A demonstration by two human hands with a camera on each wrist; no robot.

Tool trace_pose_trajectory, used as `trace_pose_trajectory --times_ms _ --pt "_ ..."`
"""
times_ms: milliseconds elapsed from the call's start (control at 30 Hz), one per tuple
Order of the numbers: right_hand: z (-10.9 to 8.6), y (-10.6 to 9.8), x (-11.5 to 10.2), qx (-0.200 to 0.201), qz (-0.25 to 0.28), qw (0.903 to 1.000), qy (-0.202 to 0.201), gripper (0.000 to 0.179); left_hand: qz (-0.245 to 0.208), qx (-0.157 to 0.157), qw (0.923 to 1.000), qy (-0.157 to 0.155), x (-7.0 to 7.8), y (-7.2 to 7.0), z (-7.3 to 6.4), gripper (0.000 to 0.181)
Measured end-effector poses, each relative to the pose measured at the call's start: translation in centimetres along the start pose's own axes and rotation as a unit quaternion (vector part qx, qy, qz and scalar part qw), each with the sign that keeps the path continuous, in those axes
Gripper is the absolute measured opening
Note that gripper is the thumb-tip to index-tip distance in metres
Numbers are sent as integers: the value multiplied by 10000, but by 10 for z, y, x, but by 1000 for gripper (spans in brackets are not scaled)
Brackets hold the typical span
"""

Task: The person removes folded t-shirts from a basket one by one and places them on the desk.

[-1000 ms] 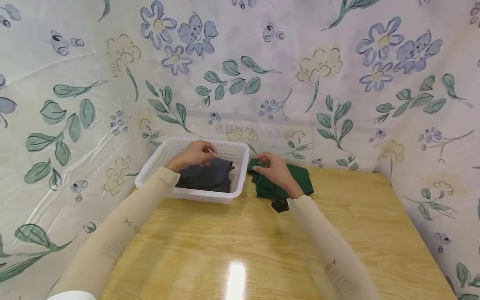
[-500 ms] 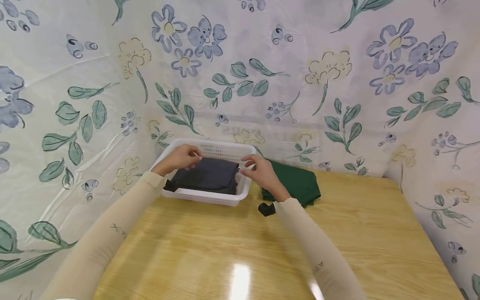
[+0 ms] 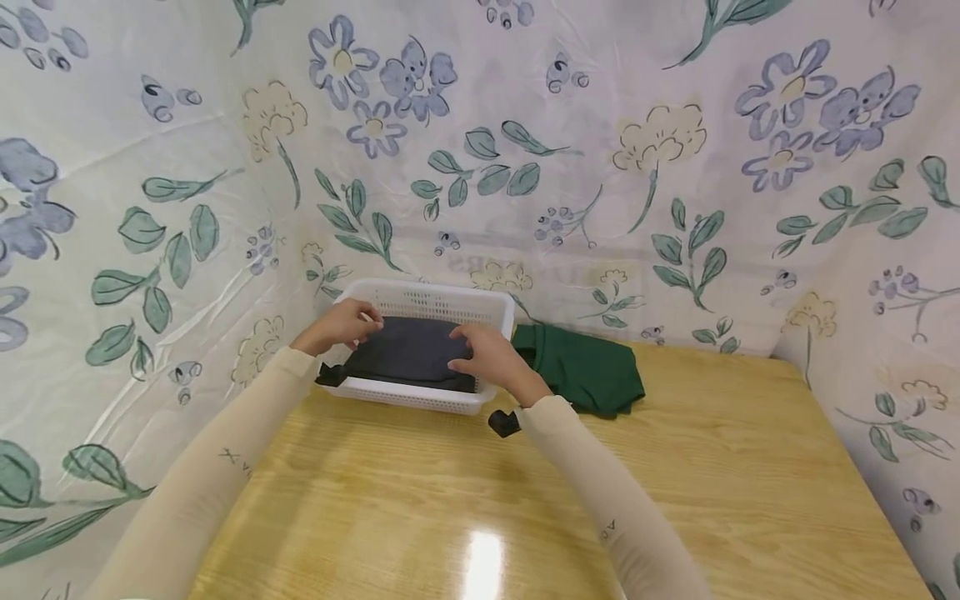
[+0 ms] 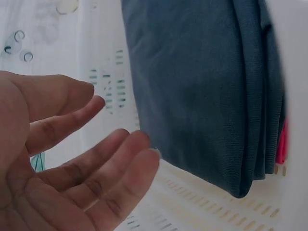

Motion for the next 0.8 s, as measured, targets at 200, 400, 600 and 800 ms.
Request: trace_pose_trajectory --times_ms 200,400,600,800 --pt "6 10 -1 -254 -509 9980 289 55 -152 -200 9996 -114 -5 2 6 24" --pt "13 18 2 -449 -925 9927 637 57 56 -436 9987 -248 -7 4 8 28" --pt "16 28 4 -656 -1271 9837 1092 61 92 -856 9945 -599 -19 11 12 34" --pt "18 28 7 -501 -1382 9766 1570 60 39 -1338 9875 -829 -25 18 18 40"
Point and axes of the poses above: each hand's wrist, its own z-axis towards the middle knuckle, its own y-axis out of the palm, x = y × z, the point moved 7 cm from there along z, towards the middle knuckle, and after that the axes turned 8 degrees about -y, right-handed, at the moved point
